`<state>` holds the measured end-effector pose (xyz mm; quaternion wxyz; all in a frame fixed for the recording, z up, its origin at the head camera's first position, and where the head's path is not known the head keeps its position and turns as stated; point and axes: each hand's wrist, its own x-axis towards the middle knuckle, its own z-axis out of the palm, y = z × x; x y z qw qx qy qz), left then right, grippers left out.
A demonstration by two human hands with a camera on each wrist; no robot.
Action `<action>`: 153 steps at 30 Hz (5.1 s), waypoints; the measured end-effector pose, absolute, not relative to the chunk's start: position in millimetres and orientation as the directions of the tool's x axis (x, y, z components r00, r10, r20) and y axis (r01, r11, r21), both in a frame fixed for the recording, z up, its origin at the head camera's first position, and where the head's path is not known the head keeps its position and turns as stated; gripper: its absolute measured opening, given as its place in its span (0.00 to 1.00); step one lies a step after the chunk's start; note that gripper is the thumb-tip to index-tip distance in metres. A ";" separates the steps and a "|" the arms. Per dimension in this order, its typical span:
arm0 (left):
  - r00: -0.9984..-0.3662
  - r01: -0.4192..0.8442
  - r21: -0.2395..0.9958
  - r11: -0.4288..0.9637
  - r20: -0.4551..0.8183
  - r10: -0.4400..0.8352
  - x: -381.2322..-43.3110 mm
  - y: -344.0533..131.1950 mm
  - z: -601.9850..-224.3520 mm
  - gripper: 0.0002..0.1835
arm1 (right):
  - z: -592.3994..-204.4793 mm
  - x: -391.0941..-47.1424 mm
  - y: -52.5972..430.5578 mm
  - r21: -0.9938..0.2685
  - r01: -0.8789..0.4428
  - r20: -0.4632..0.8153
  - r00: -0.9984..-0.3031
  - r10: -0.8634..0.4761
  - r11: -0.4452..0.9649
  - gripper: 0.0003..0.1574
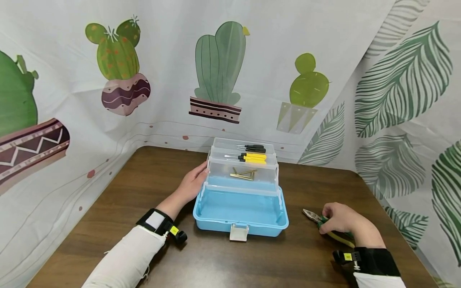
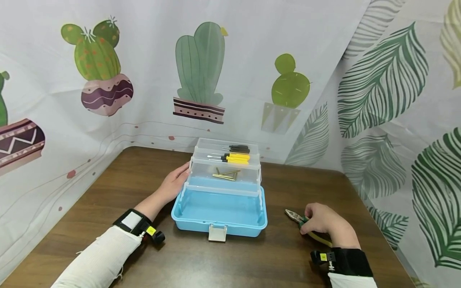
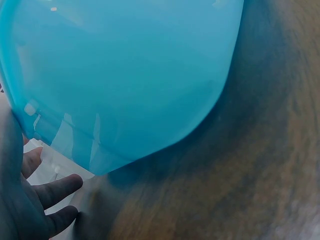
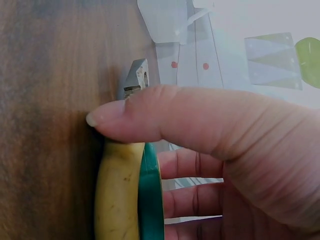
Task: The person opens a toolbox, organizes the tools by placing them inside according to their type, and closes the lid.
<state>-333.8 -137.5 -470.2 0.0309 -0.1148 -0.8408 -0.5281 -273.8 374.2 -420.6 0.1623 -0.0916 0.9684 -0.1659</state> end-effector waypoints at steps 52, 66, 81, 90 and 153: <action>-0.975 0.207 0.887 0.412 0.151 0.163 -332.7 -137.1 -468.2 0.33 | -424.1 -275.0 384.2 -0.325 -0.134 -0.248 -0.943 -0.221 0.936 0.21; -0.974 0.213 0.883 0.419 0.159 0.160 -335.2 -137.1 -470.5 0.33 | -419.4 -273.3 384.4 -0.458 -0.210 -0.180 -0.930 -0.321 0.864 0.18; -0.973 0.217 0.886 0.409 0.163 0.163 -336.1 -137.1 -471.1 0.33 | -402.1 -266.5 375.3 -0.572 -0.297 -0.101 -0.900 -0.425 0.765 0.13; -0.976 0.203 0.888 0.412 0.150 0.157 -336.2 -137.0 -470.5 0.33 | -383.6 -257.3 359.2 -0.581 -0.368 -0.019 -0.885 -0.465 0.726 0.14; -0.977 0.201 0.884 0.422 0.147 0.156 -333.6 -137.8 -469.4 0.33 | -326.7 -260.3 210.7 -0.516 -0.697 -0.100 -0.528 -0.844 0.497 0.13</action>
